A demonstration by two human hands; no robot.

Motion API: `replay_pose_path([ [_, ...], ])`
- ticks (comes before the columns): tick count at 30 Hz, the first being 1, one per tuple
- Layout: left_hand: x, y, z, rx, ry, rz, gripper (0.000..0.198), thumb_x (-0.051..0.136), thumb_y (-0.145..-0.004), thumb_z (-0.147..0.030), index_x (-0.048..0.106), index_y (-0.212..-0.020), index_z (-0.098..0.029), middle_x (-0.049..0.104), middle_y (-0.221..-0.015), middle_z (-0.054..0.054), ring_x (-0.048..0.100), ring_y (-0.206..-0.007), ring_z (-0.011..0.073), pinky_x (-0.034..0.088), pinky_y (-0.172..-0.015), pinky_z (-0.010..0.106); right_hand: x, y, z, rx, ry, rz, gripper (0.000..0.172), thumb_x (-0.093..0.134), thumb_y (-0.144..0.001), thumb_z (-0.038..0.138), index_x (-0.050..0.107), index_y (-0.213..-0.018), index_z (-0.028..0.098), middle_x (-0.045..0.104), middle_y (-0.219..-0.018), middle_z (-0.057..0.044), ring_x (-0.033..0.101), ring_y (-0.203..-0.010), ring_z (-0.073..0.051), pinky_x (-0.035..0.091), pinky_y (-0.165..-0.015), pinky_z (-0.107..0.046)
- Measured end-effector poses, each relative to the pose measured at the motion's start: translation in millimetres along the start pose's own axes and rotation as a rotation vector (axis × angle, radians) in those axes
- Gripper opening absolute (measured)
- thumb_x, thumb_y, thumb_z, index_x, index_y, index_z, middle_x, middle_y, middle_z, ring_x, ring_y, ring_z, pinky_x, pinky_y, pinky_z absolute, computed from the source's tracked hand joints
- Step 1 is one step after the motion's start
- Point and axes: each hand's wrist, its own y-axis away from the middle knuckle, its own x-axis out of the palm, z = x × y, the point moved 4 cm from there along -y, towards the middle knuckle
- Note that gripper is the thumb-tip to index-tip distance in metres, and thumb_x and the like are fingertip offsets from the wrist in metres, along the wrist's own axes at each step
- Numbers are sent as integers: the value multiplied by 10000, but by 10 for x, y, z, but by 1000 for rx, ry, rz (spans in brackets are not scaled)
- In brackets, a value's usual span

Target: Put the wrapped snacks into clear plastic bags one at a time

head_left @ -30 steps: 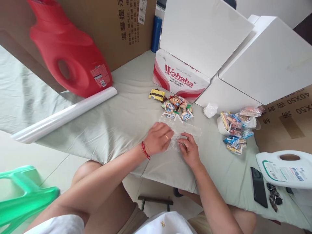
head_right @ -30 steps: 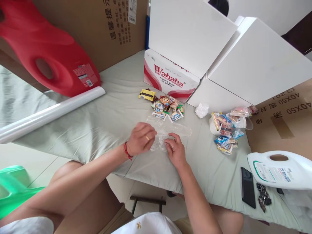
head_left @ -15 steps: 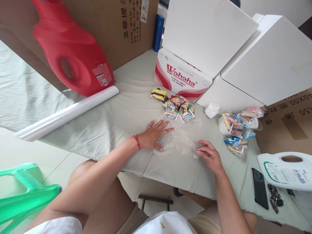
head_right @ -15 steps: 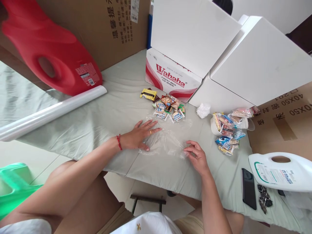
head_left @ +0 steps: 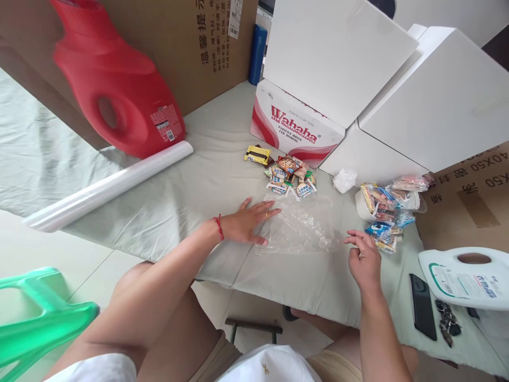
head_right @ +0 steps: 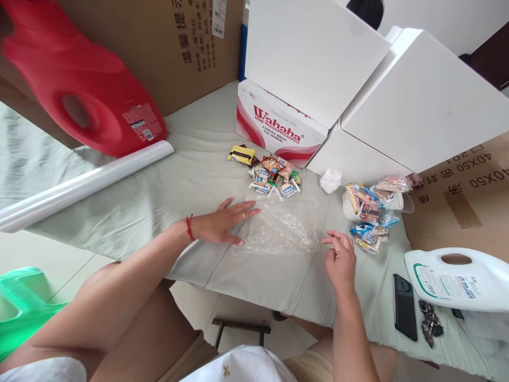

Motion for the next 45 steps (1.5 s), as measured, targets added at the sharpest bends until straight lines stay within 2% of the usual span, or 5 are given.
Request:
replay_pose_path([
  [8, -34, -108, 93, -51, 127, -124, 589, 271, -1050, -355, 281, -1621, -210, 262, -1712, 119, 242, -1591, 233, 136, -1283, 534, 998, 311, 1654, -433, -39, 543, 390, 577, -995, 261, 624, -1376, 188, 624, -1424, -138, 516, -1326, -302, 488, -1095, -507],
  [23, -10, -349, -194, -334, -160, -482, 473, 290, -1063, -391, 694, -1047, -146, 671, -1229, 179, 616, -1170, 320, 433, -1037, 527, 1029, 879, 2212, -482, 59, 788, 188, 596, -976, 288, 680, -1133, 229, 706, -1135, -58, 668, -728, -178, 501, -606, -300],
  [31, 83, -362, -246, -239, -238, -479, 319, 401, -1007, -213, 680, -1159, -183, 634, -1306, 177, 534, -1236, 331, 365, -1088, 568, 695, 146, 1778, -332, 79, 441, 265, 495, -1002, 173, 713, -1147, 214, 719, -1153, -111, 597, -1033, -271, 517, -861, -391],
  [41, -26, -320, -32, -346, -169, -412, 380, 459, -949, -193, 654, -1274, -178, 494, -1562, 169, 470, -1383, 368, 463, -1030, 566, 479, 418, 1545, -309, -143, 979, 178, 596, -974, 219, 749, -1054, 265, 735, -930, 16, 661, -755, -142, 480, -701, -245],
  [45, -28, -320, 5, -320, -89, -377, 422, 524, -921, -233, 627, -1329, -199, 527, -1547, 149, 452, -1422, 364, 455, -1076, 574, 528, -20, 1456, -194, -140, 569, 261, 493, -1015, 194, 743, -1085, 227, 725, -907, -26, 637, -834, -185, 502, -746, -287],
])
